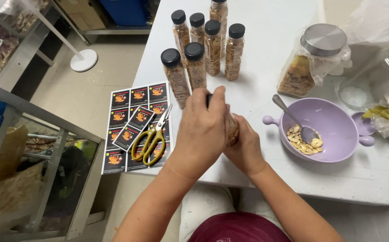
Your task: Capping plastic snack bottles and marking labels with a pen on a production table.
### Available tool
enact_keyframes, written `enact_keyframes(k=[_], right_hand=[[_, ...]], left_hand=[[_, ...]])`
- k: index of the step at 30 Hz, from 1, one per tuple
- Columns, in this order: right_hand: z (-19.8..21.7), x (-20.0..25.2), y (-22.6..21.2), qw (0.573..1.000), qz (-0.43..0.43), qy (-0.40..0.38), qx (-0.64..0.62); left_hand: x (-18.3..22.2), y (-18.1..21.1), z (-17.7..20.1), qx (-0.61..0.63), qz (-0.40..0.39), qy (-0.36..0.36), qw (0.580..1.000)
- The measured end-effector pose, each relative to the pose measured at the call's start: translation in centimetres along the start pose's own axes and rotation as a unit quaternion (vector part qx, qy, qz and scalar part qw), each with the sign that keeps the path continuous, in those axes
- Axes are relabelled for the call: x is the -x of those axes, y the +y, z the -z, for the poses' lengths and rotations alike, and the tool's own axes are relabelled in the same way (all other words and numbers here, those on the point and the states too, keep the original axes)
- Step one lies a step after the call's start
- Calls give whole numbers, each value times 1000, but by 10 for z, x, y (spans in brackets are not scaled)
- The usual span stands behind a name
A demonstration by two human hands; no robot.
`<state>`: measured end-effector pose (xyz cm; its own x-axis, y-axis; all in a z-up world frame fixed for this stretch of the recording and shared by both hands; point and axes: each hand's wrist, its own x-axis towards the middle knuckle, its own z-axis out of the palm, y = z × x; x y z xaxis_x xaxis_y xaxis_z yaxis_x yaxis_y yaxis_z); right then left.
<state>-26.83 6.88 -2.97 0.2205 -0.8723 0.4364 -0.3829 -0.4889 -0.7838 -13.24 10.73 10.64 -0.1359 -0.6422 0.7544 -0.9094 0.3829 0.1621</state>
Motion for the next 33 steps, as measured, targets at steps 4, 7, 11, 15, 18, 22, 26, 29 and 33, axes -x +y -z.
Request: enact_keyframes(k=[4, 7, 11, 15, 18, 22, 26, 29, 33], right_hand=[[5, -1, -18, 1000, 12, 8, 0], [13, 7, -30, 994, -33, -43, -90], [25, 32, -23, 858, -97, -264, -430], [39, 24, -55, 671, -98, -352, -645], [40, 23, -25, 859, -159, -282, -396], [60, 7, -45, 971, -134, -174, -91], [61, 11, -48, 989, -10, -46, 142], [66, 21, -51, 994, -57, -86, 40], [75, 31, -49, 928, -179, -277, -172]], left_hand=[[-8, 2, 6, -39, 0, 29, 999], [-13, -2, 14, 87, -10, 35, 996], [-18, -17, 37, 402, 18, -43, 915], [-17, -31, 24, 534, 41, -91, 840], [-15, -42, 19, 697, 142, -118, 692], [-28, -45, 30, 236, 33, -165, 957], [-34, -38, 36, 25, 9, -213, 977], [-24, -37, 28, 56, -38, -155, 986], [-19, -32, 34, 144, -96, -125, 977]])
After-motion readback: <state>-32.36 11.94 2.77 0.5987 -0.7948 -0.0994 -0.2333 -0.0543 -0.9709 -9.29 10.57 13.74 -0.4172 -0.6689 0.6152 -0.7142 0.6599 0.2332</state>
